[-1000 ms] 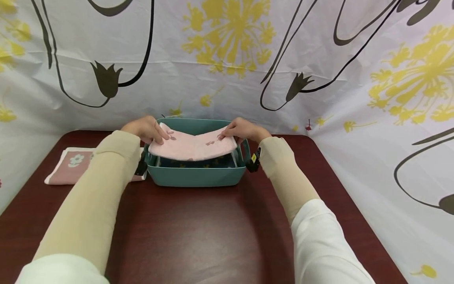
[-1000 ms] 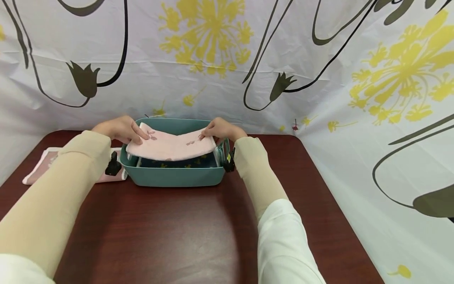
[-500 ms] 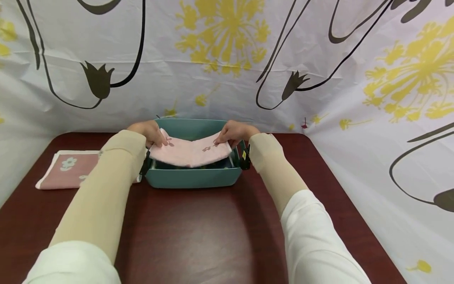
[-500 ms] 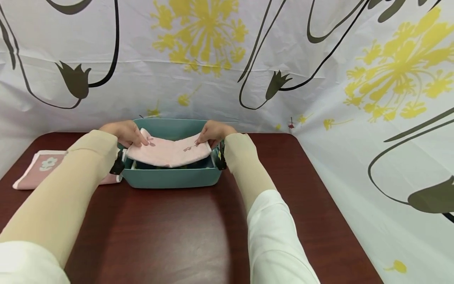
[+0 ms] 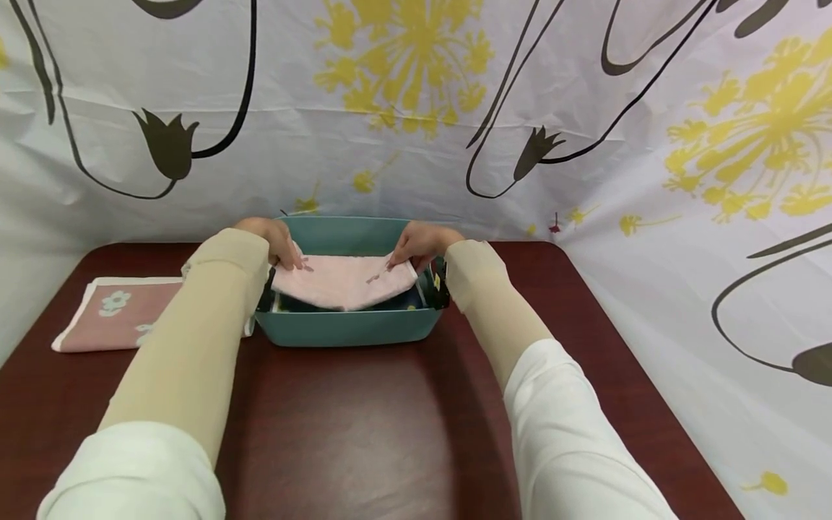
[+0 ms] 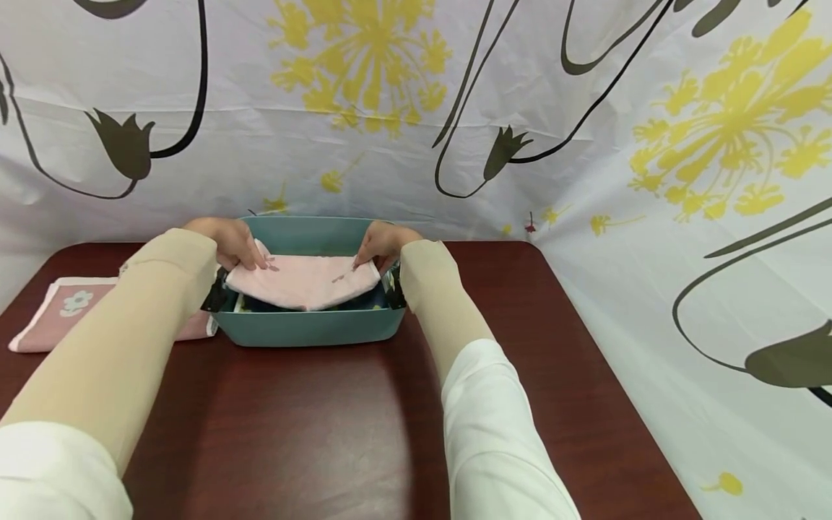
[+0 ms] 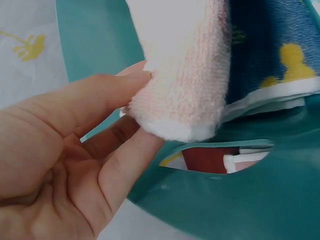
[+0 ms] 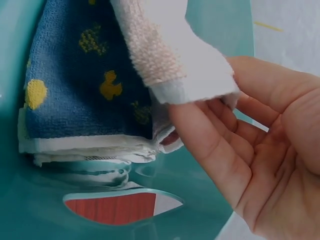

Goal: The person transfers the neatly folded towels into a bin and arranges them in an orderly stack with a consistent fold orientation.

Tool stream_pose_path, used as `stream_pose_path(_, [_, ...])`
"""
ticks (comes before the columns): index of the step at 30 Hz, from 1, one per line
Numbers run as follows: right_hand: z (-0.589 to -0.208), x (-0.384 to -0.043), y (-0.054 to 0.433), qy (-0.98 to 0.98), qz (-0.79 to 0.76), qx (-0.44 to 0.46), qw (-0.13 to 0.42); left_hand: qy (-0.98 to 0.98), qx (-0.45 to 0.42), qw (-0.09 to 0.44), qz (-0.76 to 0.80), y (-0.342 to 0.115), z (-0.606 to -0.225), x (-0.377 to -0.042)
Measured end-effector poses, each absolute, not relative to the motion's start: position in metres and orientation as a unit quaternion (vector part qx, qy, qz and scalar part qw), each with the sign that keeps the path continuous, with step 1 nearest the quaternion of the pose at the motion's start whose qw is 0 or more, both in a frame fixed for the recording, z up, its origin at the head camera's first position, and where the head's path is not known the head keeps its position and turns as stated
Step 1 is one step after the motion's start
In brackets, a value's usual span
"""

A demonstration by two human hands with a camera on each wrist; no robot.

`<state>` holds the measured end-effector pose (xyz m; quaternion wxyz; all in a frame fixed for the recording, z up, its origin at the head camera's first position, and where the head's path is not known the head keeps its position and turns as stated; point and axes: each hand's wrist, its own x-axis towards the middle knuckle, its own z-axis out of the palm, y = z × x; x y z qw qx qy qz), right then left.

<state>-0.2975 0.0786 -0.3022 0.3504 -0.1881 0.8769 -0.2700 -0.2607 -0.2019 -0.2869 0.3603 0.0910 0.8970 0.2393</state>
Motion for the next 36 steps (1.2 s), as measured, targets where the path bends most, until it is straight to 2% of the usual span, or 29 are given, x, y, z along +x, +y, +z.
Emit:
stream_pose_path(18, [-0.303,-0.298,0.075,0.888,-0.196,-0.172,0.379,0.874,0.131,0.445,0.143,-0.193,-0.294,-0.274])
stream_pose_path(29, [-0.308,-0.299,0.071,0.887,-0.159,-0.154,0.406,0.897,0.116,0.422,0.056,-0.189,-0.304,-0.274])
stream_pose_path(36, [-0.308,-0.301,0.069,0.885,-0.147,-0.154,0.413,0.894,0.115,0.427,0.068,-0.191,-0.306,-0.276])
